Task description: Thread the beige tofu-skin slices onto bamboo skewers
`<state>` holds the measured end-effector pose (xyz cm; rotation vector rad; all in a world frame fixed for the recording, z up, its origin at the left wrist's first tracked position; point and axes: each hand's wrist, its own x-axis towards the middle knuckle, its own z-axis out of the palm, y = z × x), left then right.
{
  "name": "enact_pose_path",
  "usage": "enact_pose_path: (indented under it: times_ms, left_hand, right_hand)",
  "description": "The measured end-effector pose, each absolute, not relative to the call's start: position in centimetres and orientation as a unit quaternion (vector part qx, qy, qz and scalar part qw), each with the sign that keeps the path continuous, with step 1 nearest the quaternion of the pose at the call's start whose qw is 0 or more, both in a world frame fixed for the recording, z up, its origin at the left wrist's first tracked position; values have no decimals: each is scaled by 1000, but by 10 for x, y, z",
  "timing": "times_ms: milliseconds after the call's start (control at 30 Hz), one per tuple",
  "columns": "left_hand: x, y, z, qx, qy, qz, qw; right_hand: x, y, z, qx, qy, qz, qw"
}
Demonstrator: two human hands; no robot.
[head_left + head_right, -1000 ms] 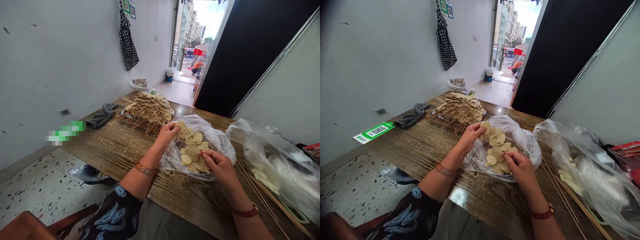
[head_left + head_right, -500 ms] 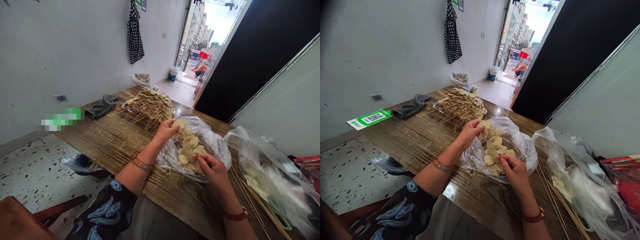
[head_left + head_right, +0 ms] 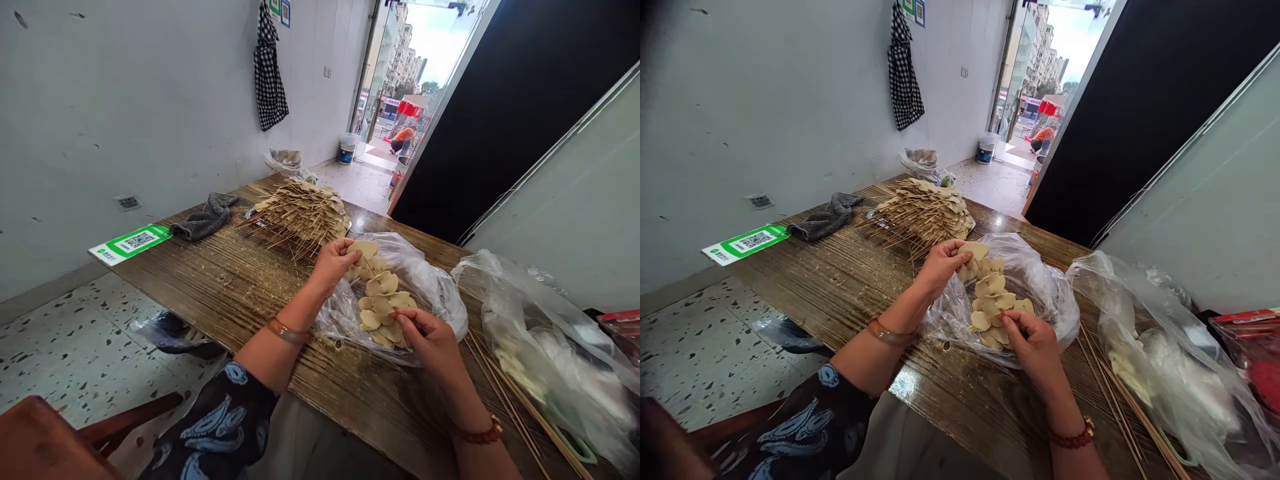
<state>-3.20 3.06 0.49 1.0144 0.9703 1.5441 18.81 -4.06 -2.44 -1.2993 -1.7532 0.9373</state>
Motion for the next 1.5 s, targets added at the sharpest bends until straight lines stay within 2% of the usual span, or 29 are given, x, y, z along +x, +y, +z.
enact_pose_path:
  times_ms: [1067,1500]
  left_hand:
    - [-26,29,2,475,423,624,453]
    - [-21,26,2,451,378,615,525]
  right_hand:
    - [188,-38,-28,-511,-690,351,373]
    - [188,-37,-29,-513,-689,341,382]
